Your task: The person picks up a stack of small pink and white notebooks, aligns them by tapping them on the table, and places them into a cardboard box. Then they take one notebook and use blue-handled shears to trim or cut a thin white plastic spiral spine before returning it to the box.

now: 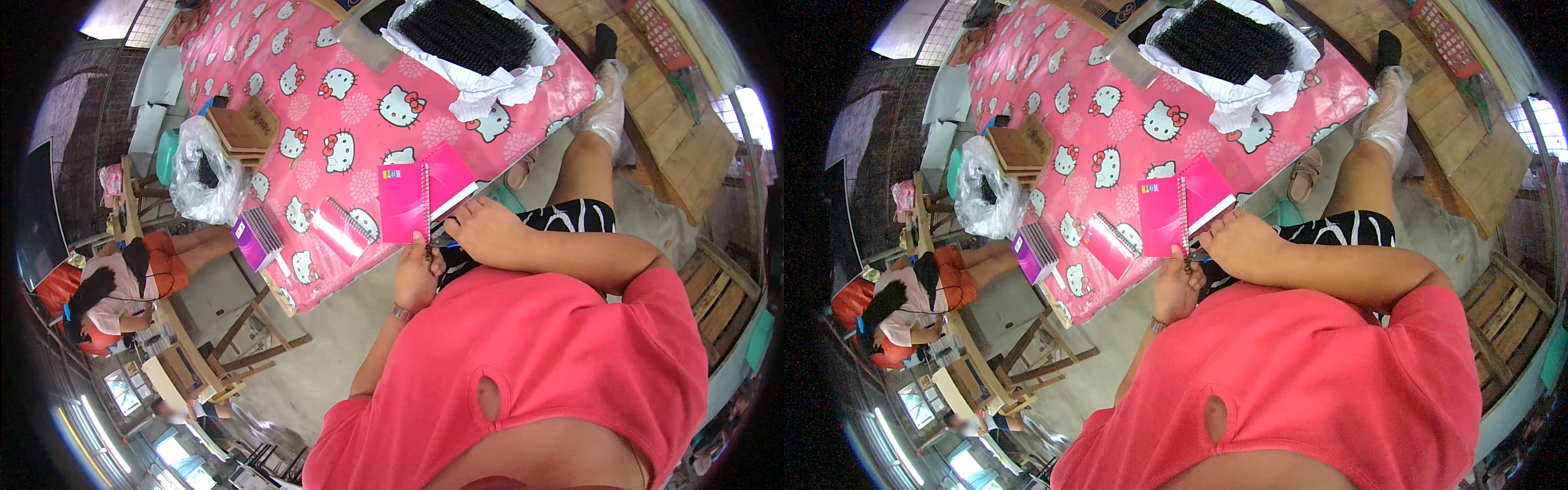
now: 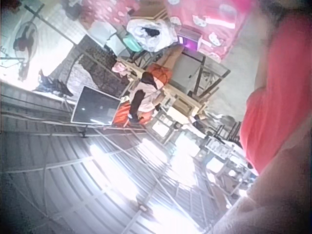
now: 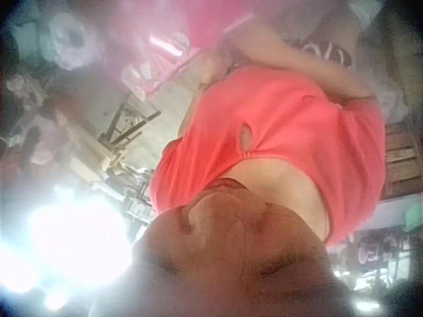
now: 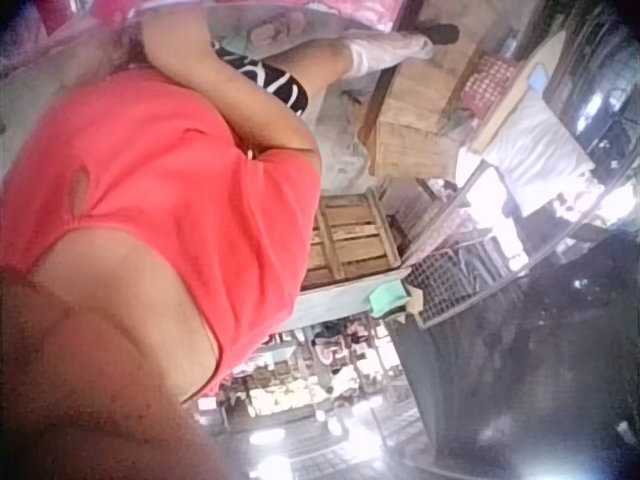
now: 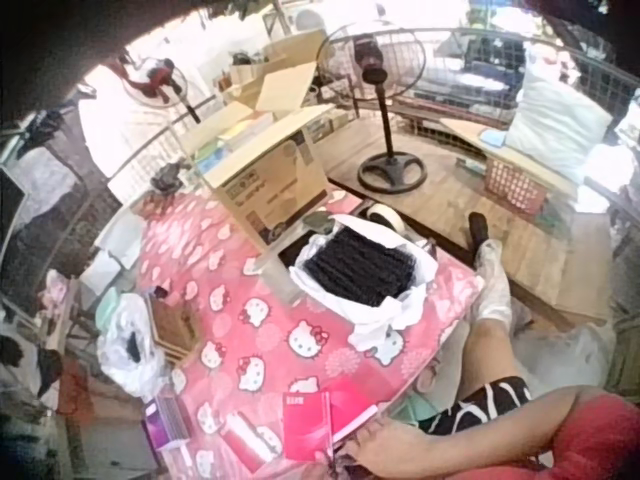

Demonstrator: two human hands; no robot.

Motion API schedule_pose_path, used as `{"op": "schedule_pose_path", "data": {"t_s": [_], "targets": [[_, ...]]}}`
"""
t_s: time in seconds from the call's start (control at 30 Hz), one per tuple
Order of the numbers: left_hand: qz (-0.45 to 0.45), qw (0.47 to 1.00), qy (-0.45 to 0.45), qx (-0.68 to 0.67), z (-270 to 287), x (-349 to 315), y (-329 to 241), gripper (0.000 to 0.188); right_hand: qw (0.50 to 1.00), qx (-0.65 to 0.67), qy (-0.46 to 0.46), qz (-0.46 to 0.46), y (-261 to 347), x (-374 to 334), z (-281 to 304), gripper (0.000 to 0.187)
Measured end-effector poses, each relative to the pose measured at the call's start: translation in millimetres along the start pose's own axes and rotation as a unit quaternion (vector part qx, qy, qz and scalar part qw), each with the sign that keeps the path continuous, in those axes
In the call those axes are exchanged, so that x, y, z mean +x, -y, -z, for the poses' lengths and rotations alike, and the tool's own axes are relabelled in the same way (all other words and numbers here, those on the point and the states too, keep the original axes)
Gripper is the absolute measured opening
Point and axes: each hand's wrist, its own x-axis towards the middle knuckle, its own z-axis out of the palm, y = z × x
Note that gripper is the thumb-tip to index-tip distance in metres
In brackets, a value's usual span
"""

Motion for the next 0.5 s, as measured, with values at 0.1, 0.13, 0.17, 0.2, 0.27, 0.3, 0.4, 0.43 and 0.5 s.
{"op": "schedule_pose_path", "data": {"t_s": [0.1,0.13,0.17,0.2,0.27,0.3,0.4,0.43,0.5], "targets": [[0.001,1.000,-0.010,0.000,-2,-1,-1,0.036,0.996,0.039,0.068,-0.039,0,-1,-7,0.022],[0.005,1.000,-0.008,0.003,-2,-1,-1,0.036,0.995,0.057,0.070,-0.051,-1,-2,-9,0.023],[0.004,1.000,-0.008,0.003,-3,-1,-2,0.036,0.995,0.056,0.070,-0.050,-2,-3,-11,0.023],[0.007,1.000,-0.007,0.005,-3,-2,-3,0.037,0.994,0.069,0.070,-0.053,-3,-3,-11,0.025],[0.011,1.000,-0.005,0.007,-3,-2,-3,0.037,0.993,0.081,0.071,-0.057,-5,-6,-13,0.026],[0.015,1.000,0.003,-0.006,-4,-3,-3,0.037,0.992,0.101,0.057,-0.054,-7,-8,-15,0.028],[0.020,0.999,0.025,-0.027,0,-3,-4,0.038,0.994,0.102,0.017,-0.036,-8,-11,-15,0.035],[0.023,0.998,0.041,-0.036,0,-2,-4,0.038,0.996,0.082,-0.009,-0.023,-8,-12,-15,0.040],[0.029,0.998,0.050,-0.029,1,-1,-4,0.038,0.996,0.084,-0.020,-0.024,-11,-13,-23,0.036]]}}
